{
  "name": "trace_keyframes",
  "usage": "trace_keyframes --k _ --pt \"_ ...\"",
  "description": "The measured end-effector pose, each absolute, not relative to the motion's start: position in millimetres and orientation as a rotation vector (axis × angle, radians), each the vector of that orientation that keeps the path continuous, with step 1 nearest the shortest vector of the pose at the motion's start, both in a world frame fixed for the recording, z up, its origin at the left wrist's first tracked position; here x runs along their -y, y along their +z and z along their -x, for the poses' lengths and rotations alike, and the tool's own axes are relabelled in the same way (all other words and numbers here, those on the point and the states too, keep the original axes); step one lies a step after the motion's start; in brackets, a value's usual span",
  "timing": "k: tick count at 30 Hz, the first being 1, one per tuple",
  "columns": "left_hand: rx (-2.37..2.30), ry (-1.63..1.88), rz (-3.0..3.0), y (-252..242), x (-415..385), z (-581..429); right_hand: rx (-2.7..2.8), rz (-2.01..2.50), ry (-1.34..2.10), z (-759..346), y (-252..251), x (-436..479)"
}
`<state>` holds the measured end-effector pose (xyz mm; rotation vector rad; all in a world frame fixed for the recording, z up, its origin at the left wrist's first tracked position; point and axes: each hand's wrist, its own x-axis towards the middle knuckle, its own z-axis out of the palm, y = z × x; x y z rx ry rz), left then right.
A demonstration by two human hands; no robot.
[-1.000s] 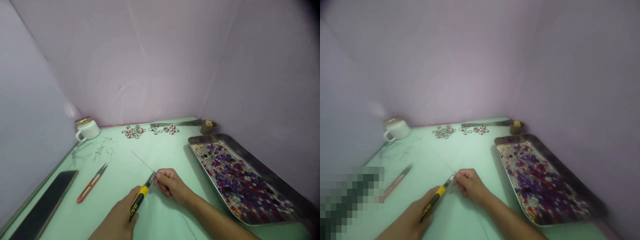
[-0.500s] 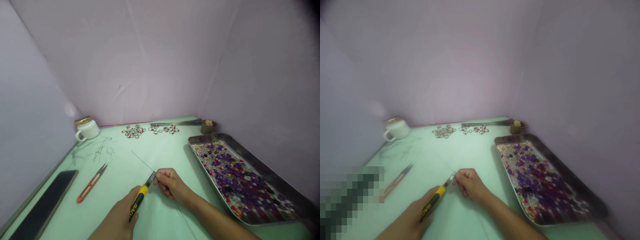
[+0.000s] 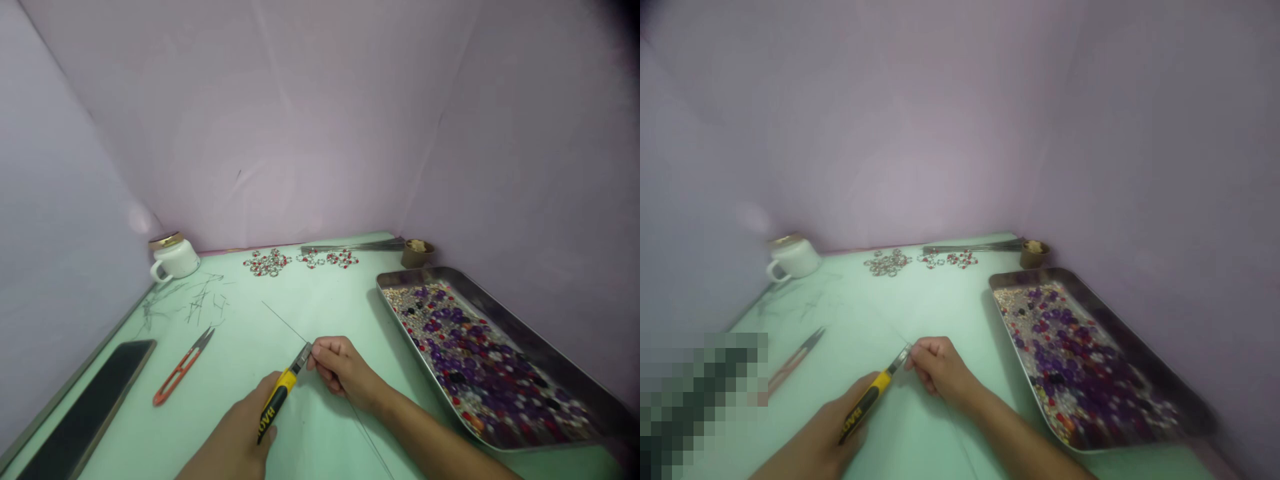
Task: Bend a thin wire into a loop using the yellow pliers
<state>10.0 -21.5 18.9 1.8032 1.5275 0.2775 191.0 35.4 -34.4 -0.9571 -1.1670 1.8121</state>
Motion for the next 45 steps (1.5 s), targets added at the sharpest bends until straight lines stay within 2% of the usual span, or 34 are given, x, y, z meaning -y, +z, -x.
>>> trace_keyframes --k 36,45 --pt "-1.505 0.205 -1.844 18.9 18.3 -6.6 1.151 0.955 1.826 -190.9 -34.1 -35.6" --pt "-1.542 0.276 -1.821 18.7 21.1 -9.5 1.162 0.938 1.819 -190.9 -36.4 -36.1"
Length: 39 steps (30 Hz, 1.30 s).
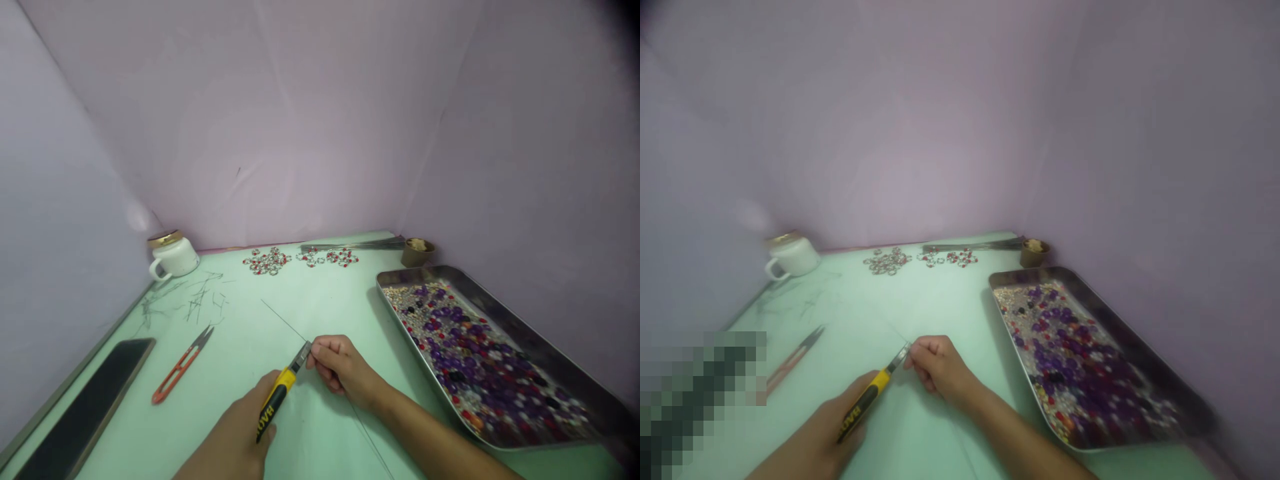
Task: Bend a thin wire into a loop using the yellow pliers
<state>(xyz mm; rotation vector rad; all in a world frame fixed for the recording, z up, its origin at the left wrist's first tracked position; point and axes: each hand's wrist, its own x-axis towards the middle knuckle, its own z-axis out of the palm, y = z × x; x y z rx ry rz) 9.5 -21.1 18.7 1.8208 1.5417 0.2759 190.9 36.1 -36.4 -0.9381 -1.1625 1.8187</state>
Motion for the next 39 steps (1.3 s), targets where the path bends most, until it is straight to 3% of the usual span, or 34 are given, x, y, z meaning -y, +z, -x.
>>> trace_keyframes --k 39 --pt "-1.420 0.184 -1.804 21.1 14.3 -4.5 1.161 0.923 1.818 -191.3 -40.2 -37.4"
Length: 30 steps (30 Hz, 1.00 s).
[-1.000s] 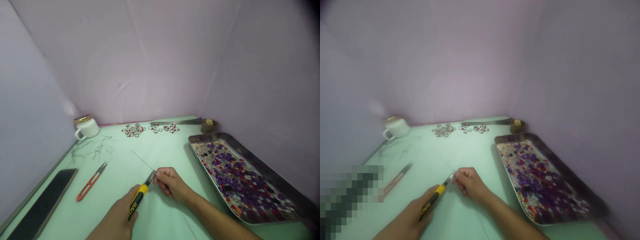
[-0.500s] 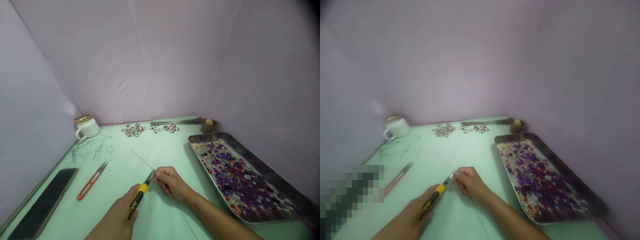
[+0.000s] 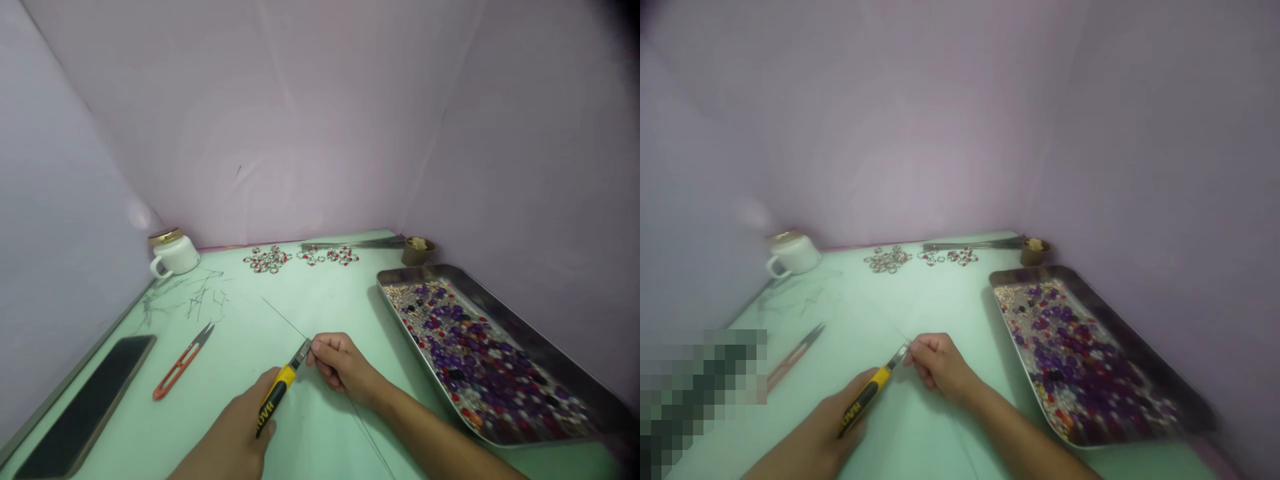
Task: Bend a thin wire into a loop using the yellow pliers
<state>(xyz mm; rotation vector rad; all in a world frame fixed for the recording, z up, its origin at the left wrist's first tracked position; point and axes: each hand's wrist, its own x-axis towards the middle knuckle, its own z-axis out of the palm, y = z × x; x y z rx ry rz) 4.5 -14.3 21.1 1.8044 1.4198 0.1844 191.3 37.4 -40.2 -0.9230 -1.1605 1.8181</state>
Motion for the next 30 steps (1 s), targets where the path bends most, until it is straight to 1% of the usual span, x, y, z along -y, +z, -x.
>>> trace_keyframes --k 30 --pt "-1.423 0.230 -1.745 17.9 15.4 -3.0 1.183 0.937 1.804 -191.4 -39.6 -37.6"
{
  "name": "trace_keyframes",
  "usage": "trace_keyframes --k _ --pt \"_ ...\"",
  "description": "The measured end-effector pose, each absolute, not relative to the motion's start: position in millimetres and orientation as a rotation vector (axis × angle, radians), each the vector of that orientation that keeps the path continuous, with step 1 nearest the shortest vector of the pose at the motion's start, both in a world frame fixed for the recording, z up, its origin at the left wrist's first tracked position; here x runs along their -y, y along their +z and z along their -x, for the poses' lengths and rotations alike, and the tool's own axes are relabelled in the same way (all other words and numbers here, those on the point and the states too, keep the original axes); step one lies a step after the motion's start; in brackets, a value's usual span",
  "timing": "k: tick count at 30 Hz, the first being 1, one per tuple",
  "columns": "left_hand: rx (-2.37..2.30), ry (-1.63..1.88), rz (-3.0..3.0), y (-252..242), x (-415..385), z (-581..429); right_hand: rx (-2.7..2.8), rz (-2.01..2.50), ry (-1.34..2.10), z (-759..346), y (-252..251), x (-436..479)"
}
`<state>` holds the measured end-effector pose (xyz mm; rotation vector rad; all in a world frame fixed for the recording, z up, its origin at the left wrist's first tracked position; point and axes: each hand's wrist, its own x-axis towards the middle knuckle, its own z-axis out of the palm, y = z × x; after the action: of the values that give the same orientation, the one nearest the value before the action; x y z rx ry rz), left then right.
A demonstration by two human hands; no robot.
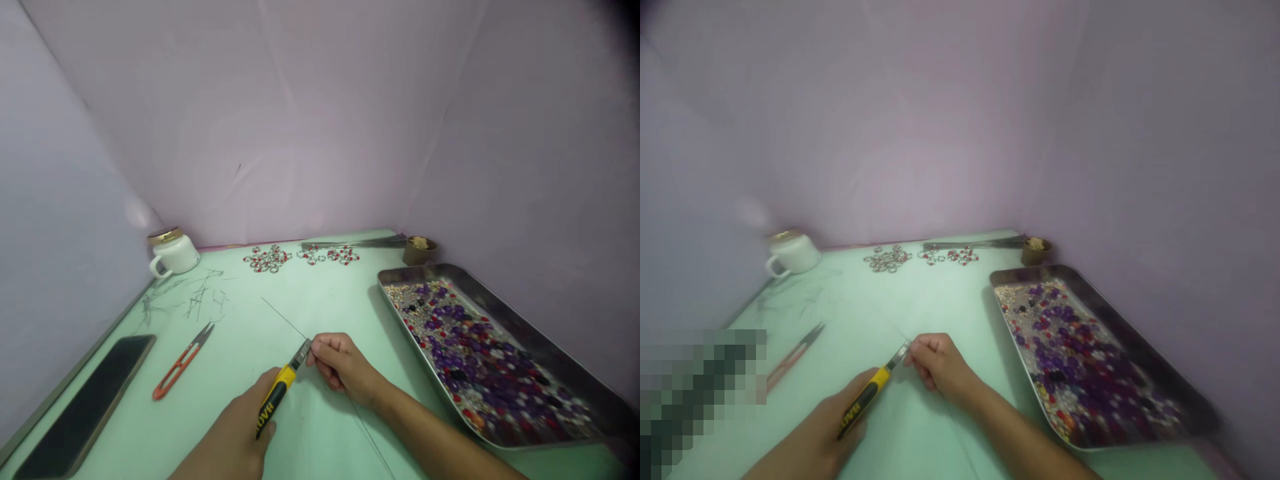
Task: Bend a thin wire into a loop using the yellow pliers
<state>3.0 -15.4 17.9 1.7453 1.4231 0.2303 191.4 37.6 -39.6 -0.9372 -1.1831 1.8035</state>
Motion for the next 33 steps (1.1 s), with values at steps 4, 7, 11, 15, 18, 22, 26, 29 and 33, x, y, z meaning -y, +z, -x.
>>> trace_keyframes --k 4,7,11,15,18,22,26,29,33 --pt "-1.447 0.247 -1.735 16.4 16.3 -2.9 1.179 0.957 1.815 -191.3 -38.6 -36.7" --pt "-1.441 0.249 -1.757 17.0 17.2 -3.3 1.184 0.947 1.814 -191.6 -38.1 -36.5" --pt "-1.433 0.219 -1.774 19.8 17.1 -4.1 1.192 0.949 1.801 -191.4 -37.8 -36.9" --pt "-1.414 0.225 -1.777 22.2 16.4 -4.5 1.190 0.943 1.800 -191.1 -38.4 -36.4" --pt "-1.407 0.224 -1.786 22.7 15.7 -4.8 1.178 0.941 1.808 -191.2 -39.3 -36.1" --pt "-1.439 0.205 -1.773 22.0 14.8 -5.0 1.183 0.948 1.807 -191.3 -39.2 -36.6" --pt "-1.432 0.217 -1.782 21.1 14.9 -4.6 1.175 0.948 1.816 -191.1 -38.1 -36.7" --pt "-1.450 0.209 -1.774 20.7 15.6 -4.4 1.180 0.955 1.810 -191.2 -38.3 -36.3" --pt "-1.436 0.226 -1.771 20.6 16.9 -4.0 1.189 0.952 1.804 -191.5 -38.8 -36.3"
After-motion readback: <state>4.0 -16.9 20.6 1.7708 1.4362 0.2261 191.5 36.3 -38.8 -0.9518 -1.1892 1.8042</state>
